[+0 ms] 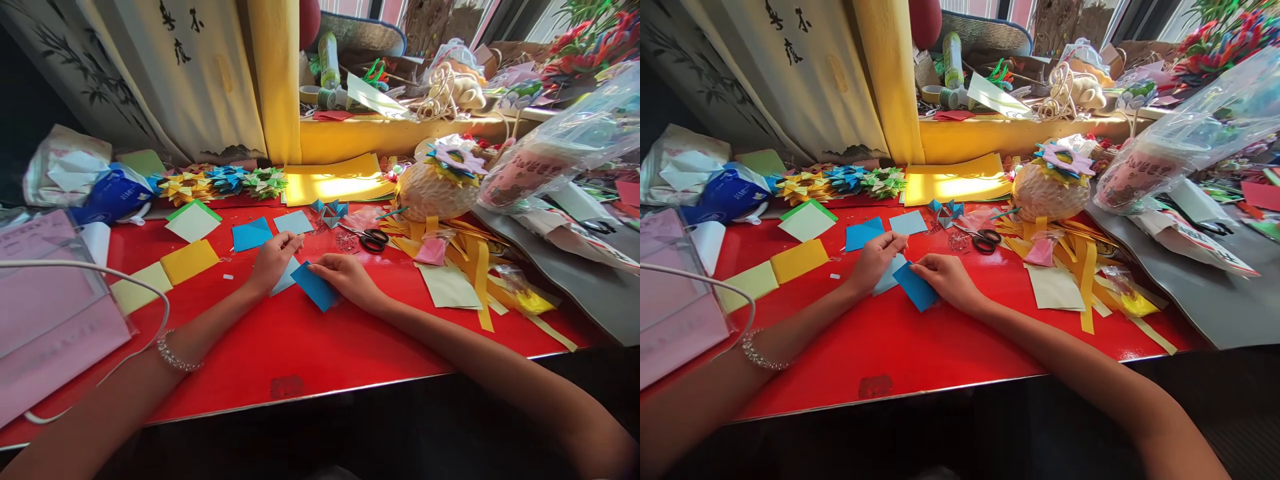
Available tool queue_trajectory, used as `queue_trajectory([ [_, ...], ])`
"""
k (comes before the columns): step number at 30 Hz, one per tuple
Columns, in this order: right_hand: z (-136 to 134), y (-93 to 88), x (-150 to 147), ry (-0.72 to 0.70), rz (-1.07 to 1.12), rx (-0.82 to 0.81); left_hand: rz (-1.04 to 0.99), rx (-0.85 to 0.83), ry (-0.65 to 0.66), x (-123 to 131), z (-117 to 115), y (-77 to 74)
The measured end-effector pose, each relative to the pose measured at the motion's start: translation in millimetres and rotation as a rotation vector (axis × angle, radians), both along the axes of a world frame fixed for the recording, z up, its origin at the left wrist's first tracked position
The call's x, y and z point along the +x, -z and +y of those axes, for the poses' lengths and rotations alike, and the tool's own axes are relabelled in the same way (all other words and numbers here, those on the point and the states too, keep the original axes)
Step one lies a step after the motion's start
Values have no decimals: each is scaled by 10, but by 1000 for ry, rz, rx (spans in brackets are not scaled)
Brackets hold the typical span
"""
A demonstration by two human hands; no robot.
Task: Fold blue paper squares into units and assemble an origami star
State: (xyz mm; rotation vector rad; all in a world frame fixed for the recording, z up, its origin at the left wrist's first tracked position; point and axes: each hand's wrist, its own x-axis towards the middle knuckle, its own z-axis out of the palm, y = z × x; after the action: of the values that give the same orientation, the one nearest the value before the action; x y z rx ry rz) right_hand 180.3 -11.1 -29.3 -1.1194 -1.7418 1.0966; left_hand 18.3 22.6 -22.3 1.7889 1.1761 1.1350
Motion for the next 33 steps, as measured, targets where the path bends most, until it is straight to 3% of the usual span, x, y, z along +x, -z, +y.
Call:
queue_trajectory([
  [7, 32, 4, 6, 55, 34, 17, 178, 184, 135, 18, -69, -48],
  [14, 68, -21, 39, -36, -5, 63, -36, 34, -86, 13, -28, -1],
  [21, 42, -35, 18, -152, 119, -158, -206, -32, -181, -7, -16, -4],
  [29, 20, -57, 25, -17, -52, 34, -301, -60, -244, -45, 56, 23],
  [33, -2, -87, 27, 142, -107, 258, -292, -39, -228, -56, 50, 6],
])
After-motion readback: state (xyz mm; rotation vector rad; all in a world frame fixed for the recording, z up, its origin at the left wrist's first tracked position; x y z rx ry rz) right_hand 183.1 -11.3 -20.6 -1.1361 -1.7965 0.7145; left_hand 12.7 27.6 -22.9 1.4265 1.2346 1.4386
